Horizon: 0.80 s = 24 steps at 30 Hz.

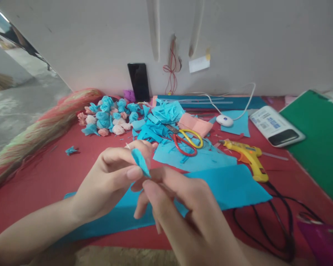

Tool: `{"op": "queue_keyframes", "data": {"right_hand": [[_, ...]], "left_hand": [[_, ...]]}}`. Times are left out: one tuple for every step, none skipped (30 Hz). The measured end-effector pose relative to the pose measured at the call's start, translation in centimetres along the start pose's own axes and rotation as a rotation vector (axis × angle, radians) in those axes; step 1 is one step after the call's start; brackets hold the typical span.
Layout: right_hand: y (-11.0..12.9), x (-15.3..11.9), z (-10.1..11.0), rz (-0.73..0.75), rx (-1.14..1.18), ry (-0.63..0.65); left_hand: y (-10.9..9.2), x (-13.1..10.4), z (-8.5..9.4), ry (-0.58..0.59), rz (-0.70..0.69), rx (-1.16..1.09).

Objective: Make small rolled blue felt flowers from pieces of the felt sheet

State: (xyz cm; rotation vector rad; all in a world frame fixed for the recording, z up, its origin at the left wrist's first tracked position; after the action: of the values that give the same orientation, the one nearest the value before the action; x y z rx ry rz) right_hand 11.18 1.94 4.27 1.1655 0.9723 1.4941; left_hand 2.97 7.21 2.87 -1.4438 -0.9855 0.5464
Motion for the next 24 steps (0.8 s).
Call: {"op": "queue_keyframes", "data": {"right_hand": [[0.1,0.0,-0.1,0.024,-0.039,-0.019],[0.3,0.1,-0.2,0.047,-0.072,-0.032],[0.4,0.1,-0.2,0.07,-0.1,-0.042],[0.5,0.1,-0.2,0.088,-0.122,-0.049],[0.6,0.0,-0.2,0.102,-0.138,-0.054],[0.6,0.0,-0.1,0.112,-0.146,-0.056],[0.7,0.0,0.1,0.116,-0.144,-0.054],[0.7,-0.1,0.2,0.117,-0.133,-0.047],[0.7,-0.1,0.3,0.115,-0.11,-0.031],[0.7,-0.1,0.3,0.111,-0.084,-0.012],[0.6,-0.2,0.4,0.106,-0.056,0.012],[0.6,-0.2,0.3,0.103,-0.032,0.035],[0.6,-0.2,0.3,0.103,-0.012,0.053],[0.6,-0.3,0.3,0.108,-0.002,0.063],[0.6,-0.3,0.4,0.111,0.0,0.069],[0.6,-0.3,0.4,0.111,-0.001,0.07],[0.5,-0.4,0.4,0.111,0.004,0.072],[0.4,-0.4,0.3,0.106,0.015,0.076],[0.3,-0.4,0.2,0.098,0.028,0.081],[0.2,-0.4,0.2,0.092,0.04,0.084],[0.0,-0.4,0.1,0.084,0.051,0.081],[-0.1,-0.4,0.0,0.083,0.057,0.076],[-0.1,-0.5,0.0,0.087,0.061,0.072],[-0.2,-0.5,-0.1,0.089,0.062,0.07]], "left_hand": [[0.1,0.0,0.0,-0.004,0.014,-0.017],[0.2,0.0,0.0,-0.007,0.032,-0.036],[0.3,0.0,-0.1,-0.006,0.047,-0.056],[0.4,0.0,-0.2,-0.001,0.059,-0.08],[0.6,0.0,-0.3,0.004,0.072,-0.103],[0.7,-0.1,-0.4,0.009,0.085,-0.122],[0.8,-0.1,-0.4,0.011,0.099,-0.139],[0.9,-0.2,-0.5,0.01,0.114,-0.152],[1.1,-0.2,-0.5,0.007,0.132,-0.163],[1.2,-0.3,-0.5,0.004,0.149,-0.169],[1.3,-0.3,-0.6,0.002,0.162,-0.173],[1.4,-0.3,-0.6,-0.001,0.172,-0.177],[1.4,-0.3,-0.6,-0.005,0.18,-0.182],[1.5,-0.3,-0.6,-0.009,0.186,-0.187],[1.6,-0.3,-0.6,-0.016,0.195,-0.192],[1.6,-0.3,-0.6,-0.02,0.2,-0.197],[1.7,-0.2,-0.6,-0.023,0.201,-0.202],[1.7,-0.2,-0.6,-0.023,0.201,-0.21],[1.6,-0.2,-0.7,-0.02,0.2,-0.223],[1.7,-0.3,-0.7,-0.021,0.206,-0.239],[1.7,-0.3,-0.8,-0.02,0.211,-0.259],[1.7,-0.3,-0.9,-0.01,0.223,-0.277],[1.8,-0.4,-1.1,0.003,0.237,-0.289],[1.8,-0.4,-1.2,0.012,0.25,-0.296]]}}
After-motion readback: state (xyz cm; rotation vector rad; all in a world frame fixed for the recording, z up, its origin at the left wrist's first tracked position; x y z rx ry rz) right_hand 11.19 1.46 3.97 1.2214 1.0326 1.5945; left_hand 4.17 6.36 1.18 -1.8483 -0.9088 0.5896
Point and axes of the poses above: each hand's wrist, its own x-axis towards the middle knuckle, its own z-axis out of the back of the hand, y = z × x, the point moved 8 cm from there along x, towards the middle knuckle, and after that the axes turned 15 degrees about x, right-handed, at the moved point
